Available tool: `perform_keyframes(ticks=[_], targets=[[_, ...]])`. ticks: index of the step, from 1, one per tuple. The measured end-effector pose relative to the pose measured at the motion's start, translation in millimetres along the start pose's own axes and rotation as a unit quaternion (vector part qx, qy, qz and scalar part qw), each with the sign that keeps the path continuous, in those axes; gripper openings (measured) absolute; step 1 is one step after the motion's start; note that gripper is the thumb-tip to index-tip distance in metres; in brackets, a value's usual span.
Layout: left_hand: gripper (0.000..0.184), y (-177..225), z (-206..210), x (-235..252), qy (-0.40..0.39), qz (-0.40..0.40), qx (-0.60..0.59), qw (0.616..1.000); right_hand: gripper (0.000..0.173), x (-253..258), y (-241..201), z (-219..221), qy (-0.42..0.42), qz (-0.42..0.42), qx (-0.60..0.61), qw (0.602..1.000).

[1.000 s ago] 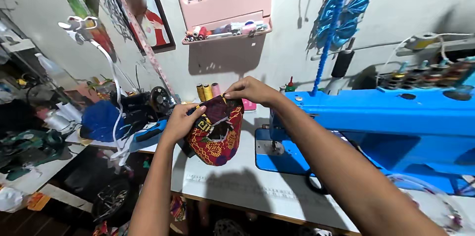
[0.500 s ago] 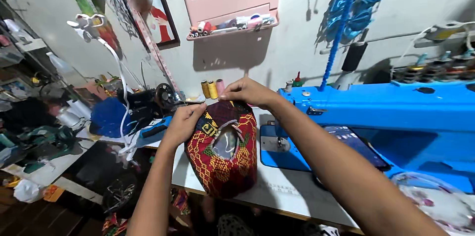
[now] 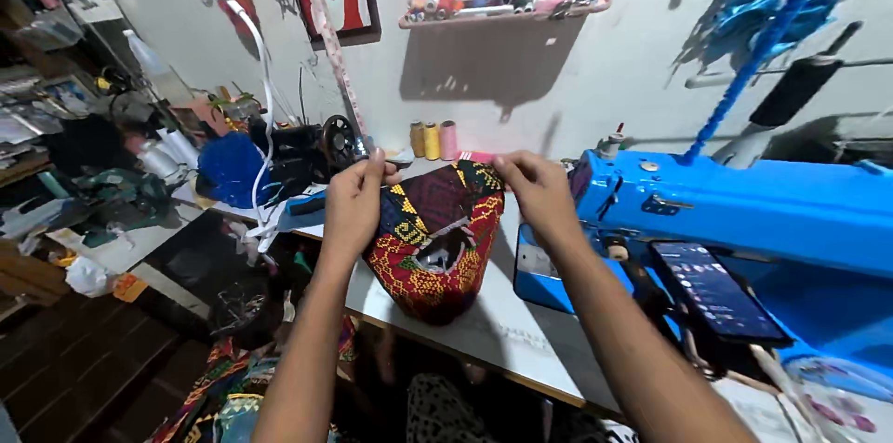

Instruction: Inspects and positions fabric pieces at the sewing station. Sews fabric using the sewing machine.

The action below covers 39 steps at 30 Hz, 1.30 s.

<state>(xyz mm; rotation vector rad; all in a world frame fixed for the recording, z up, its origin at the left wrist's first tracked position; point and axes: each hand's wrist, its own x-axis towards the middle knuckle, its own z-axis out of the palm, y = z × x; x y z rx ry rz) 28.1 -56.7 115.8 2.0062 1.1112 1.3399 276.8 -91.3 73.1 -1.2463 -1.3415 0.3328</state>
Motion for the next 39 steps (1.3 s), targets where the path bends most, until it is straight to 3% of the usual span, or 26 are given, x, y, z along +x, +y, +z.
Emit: perform_keyframes(ticks=[3, 6, 9, 12, 14, 17, 19, 21, 24, 28, 31, 34, 36, 39], targets=[[0.05, 0, 2, -25, -0.042, 0.039, 0.022, 0.998, 0.031, -58, 14, 3, 0.133, -0.01, 0.015, 0.991], [0.038, -4, 12, -45, 0.015, 0.09, 0.008, 0.996, 0.029, -95, 15, 13, 0.177, -0.02, 0.036, 0.983], [0.043, 0, 22, -49, 0.057, 0.076, 0.009, 0.995, 0.031, -86, 17, 24, 0.09, 0.047, 0.091, 0.991], [0.037, 9, 21, -46, -0.01, 0.059, 0.007, 0.998, 0.04, -61, 30, 21, -0.033, 0.097, 0.128, 0.986], [0.036, 13, 22, -42, -0.062, 0.02, 0.018, 0.998, 0.035, -57, 33, 22, -0.066, 0.094, 0.126, 0.985], [0.032, 11, 30, -31, -0.074, 0.001, 0.063, 0.995, 0.032, -63, 30, 30, -0.065, 0.101, 0.176, 0.977], [0.036, 5, 32, -26, -0.07, 0.004, 0.059, 0.996, 0.04, -65, 22, 32, -0.038, 0.156, 0.276, 0.948], [0.049, -3, 29, -25, -0.053, -0.018, 0.023, 0.998, 0.039, -59, 12, 31, 0.027, 0.257, 0.377, 0.89], [0.056, -29, 25, -37, -0.011, -0.112, -0.039, 0.993, 0.032, -44, 9, 20, 0.083, 0.372, 0.459, 0.802], [0.052, -62, 47, -86, -0.004, -0.287, -0.134, 0.949, 0.031, -22, 19, 7, 0.11, 0.392, 0.48, 0.777], [0.055, -77, 75, -119, 0.032, -0.396, -0.296, 0.868, 0.04, -6, 21, 0, 0.096, 0.383, 0.454, 0.799], [0.047, -79, 91, -134, 0.053, -0.436, -0.428, 0.79, 0.063, 6, 17, -7, 0.068, 0.377, 0.391, 0.837], [0.038, -77, 93, -137, 0.05, -0.445, -0.477, 0.756, 0.057, 14, 13, -11, 0.035, 0.353, 0.393, 0.848], [0.032, -82, 95, -140, 0.022, -0.421, -0.506, 0.753, 0.043, 23, -8, -10, -0.04, 0.351, 0.432, 0.83]])
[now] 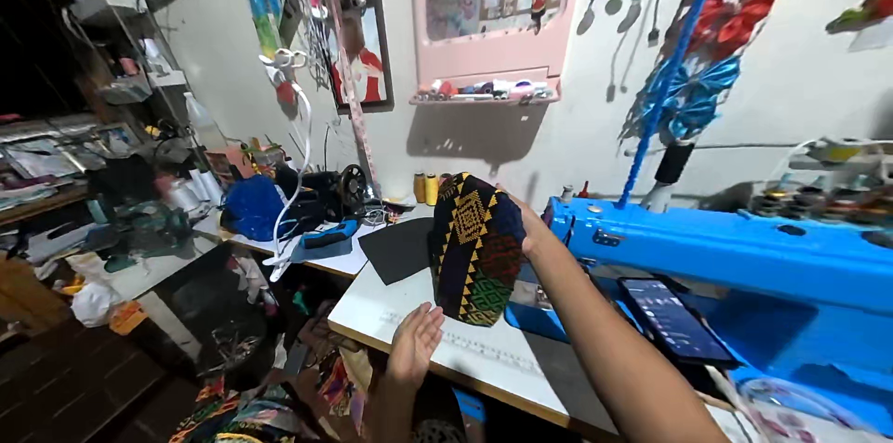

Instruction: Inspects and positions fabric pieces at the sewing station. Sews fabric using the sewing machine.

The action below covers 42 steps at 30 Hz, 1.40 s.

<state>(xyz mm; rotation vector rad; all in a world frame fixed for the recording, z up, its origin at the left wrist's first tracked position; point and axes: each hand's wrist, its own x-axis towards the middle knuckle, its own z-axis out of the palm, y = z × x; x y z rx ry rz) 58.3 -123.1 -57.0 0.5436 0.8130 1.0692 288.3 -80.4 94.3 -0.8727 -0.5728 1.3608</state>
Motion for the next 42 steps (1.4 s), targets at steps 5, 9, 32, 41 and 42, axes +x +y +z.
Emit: perform_keyframes(ticks=[5, 9, 32, 41, 42], targets=[[0.047, -1, 11, 3, 0.024, 0.003, -0.04, 0.999, 0.043, 4, -5, 32, -0.047, 0.022, 0.039, 0.998], [0.066, -2, 17, 5, 0.008, 0.011, -0.08, 0.997, 0.043, -5, -2, 48, -0.059, 0.012, 0.072, 0.996], [0.052, 49, -41, -60, 0.077, 0.2, 0.597, 0.773, 0.071, -108, 152, -2, -0.068, -0.126, -0.751, 0.644], [0.06, 37, -6, 7, -0.123, 0.084, 0.825, 0.545, 0.071, -50, 140, -41, -0.272, -0.055, -0.769, 0.576], [0.06, 29, -6, 9, -0.113, 0.085, 0.832, 0.536, 0.071, -45, 138, -47, -0.279, -0.052, -0.775, 0.565]])
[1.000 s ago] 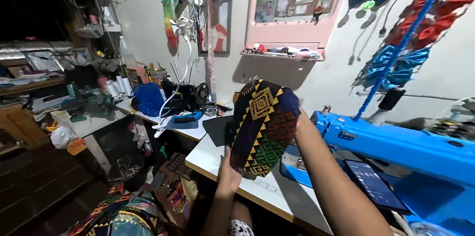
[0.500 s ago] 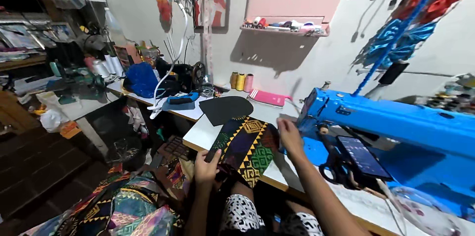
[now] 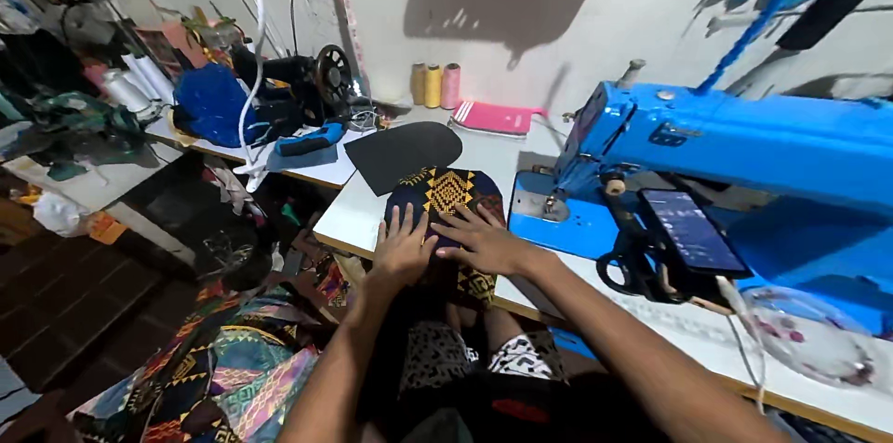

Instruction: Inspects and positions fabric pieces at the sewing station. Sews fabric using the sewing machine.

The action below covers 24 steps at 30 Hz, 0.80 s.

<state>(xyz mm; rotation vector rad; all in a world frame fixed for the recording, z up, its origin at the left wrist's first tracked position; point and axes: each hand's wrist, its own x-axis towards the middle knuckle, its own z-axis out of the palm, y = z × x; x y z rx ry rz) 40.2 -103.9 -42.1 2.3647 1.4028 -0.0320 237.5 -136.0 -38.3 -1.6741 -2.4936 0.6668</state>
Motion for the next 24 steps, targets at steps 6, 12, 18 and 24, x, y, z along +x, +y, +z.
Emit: perform_keyframes(ticks=[6, 12, 18, 24], targets=[[0.05, -14, 21, 7, 0.118, 0.037, -0.129, 0.984, 0.068, 8, 22, 15, 0.006, -0.018, -0.008, 1.0], [0.029, -15, 34, -82, 0.534, 0.023, -0.218, 0.816, 0.055, 34, 30, -21, 0.064, -0.076, 0.156, 0.983], [0.019, 10, 106, -113, 0.479, 0.27, 0.069, 0.833, 0.041, 2, 11, -33, 0.284, -0.168, 0.044, 0.943], [0.024, 29, 86, -92, 0.449, 0.253, 0.134, 0.846, 0.027, -101, -65, 42, 0.396, -0.169, 0.088, 0.898]])
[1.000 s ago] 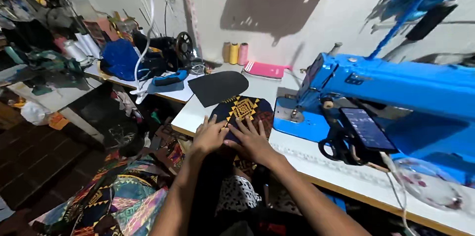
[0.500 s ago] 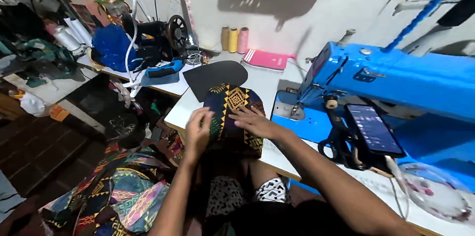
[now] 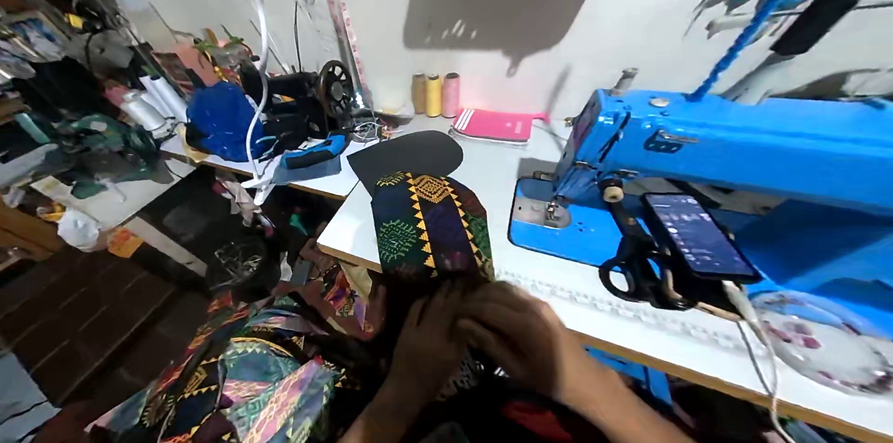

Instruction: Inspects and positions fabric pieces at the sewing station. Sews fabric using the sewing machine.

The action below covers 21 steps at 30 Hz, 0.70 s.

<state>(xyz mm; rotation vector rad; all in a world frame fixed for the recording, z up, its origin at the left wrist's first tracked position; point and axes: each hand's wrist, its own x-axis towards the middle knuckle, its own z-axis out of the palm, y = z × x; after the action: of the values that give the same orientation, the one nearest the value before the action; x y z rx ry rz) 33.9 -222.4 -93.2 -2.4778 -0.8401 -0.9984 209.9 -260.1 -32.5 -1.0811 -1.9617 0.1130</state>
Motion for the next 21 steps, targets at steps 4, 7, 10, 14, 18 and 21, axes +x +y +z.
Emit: perform_keyframes(ticks=[4, 7, 10, 14, 18, 21], targets=[[0.02, 0, 8, -3, -0.045, -0.04, 0.045, 0.997, 0.032, -17, 11, 40, -0.018, 0.046, -0.007, 0.999], [0.026, -11, 23, -15, -0.057, -0.074, 0.06, 0.994, 0.045, -16, 24, 52, -0.101, 0.092, -0.068, 0.988], [0.033, -14, 19, -16, -0.093, -0.094, 0.053, 0.99, 0.06, -11, 24, 56, -0.157, 0.103, -0.183, 0.965], [0.039, -20, 13, -4, -0.107, -0.082, 0.12, 0.984, 0.032, -10, 39, 91, 0.024, 0.024, -0.308, 0.951], [0.031, -47, -16, 18, -0.088, -0.02, 0.134, 0.987, 0.016, 6, 43, 73, 0.044, 0.009, -0.267, 0.963], [0.018, -78, -56, 60, -0.052, 0.11, 0.152, 0.981, 0.025, 35, 27, 16, 0.005, 0.044, -0.172, 0.984]])
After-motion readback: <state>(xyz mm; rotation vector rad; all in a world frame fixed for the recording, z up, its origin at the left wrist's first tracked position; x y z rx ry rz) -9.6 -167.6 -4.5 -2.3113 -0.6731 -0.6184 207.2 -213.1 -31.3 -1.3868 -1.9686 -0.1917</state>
